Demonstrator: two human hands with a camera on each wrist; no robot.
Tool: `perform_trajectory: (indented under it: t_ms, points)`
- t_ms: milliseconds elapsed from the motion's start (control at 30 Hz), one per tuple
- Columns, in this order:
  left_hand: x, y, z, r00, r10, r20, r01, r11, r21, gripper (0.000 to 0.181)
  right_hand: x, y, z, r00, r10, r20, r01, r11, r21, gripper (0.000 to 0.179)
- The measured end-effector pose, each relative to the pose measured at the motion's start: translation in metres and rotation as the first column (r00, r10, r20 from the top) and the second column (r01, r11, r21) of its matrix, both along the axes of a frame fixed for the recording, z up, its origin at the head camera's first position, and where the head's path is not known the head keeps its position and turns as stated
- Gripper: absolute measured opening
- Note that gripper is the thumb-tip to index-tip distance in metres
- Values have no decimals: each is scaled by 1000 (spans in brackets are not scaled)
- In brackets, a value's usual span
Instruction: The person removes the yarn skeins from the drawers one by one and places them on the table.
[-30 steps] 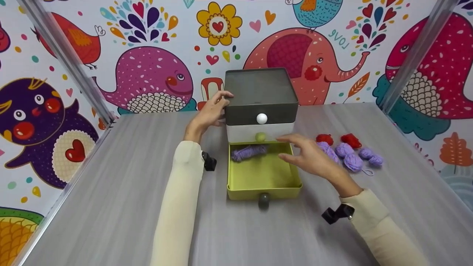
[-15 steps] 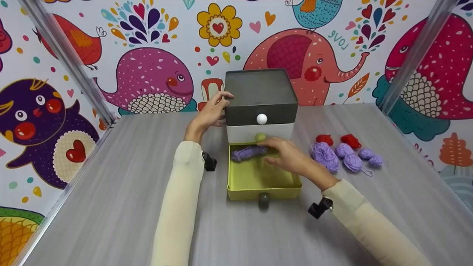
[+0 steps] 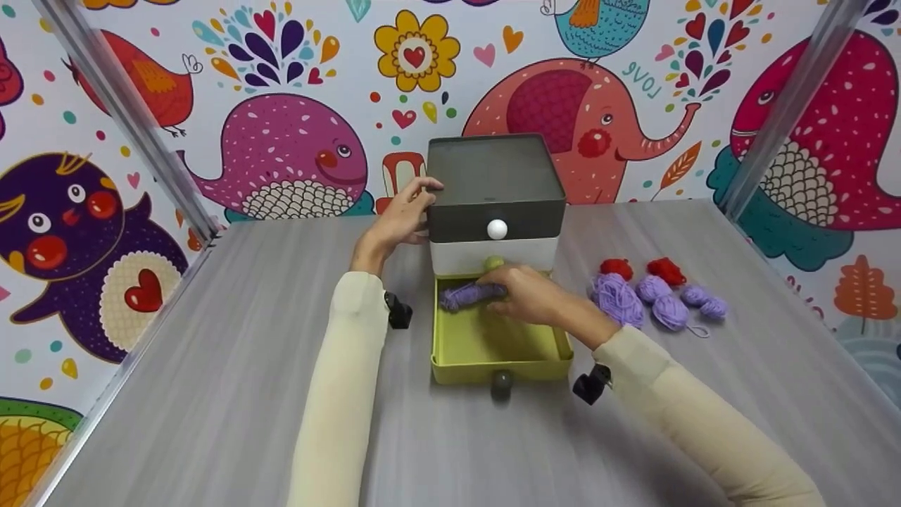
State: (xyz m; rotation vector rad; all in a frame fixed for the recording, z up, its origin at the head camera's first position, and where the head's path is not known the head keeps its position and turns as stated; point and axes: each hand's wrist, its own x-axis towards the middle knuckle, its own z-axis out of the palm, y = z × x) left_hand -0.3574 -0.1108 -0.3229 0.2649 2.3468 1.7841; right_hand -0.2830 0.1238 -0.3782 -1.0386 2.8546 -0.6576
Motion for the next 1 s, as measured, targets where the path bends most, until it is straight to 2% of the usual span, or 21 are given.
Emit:
perform_trajectory:
  t_ms: [133,267,500,733,1000]
  points:
    - [0,-1,0,1000,2,-4,-3,1000,-3,31,-1,-3,-4,998,57,8,-57,996,63,46]
    - [-1,-1,0,1000,6,-14,-6,1000,-13,32,-5,-6,-5,995,78,67,-87,986,144,54]
    - [-1,0,-1,1000,1,-18,-2,1000,-28,33,-11,-13,-1,976,46,214,-107,953,285,63]
    - [-1,-1,-1,1000,6,-22,-7,999,-49,33,-19,-20,-2,968,20,251,-114,924,366,69]
    - [-1,0,-2,1000,8,-14,-9,999,-50,31,-26,-26,-5,955,-60,290,-80,889,450,77]
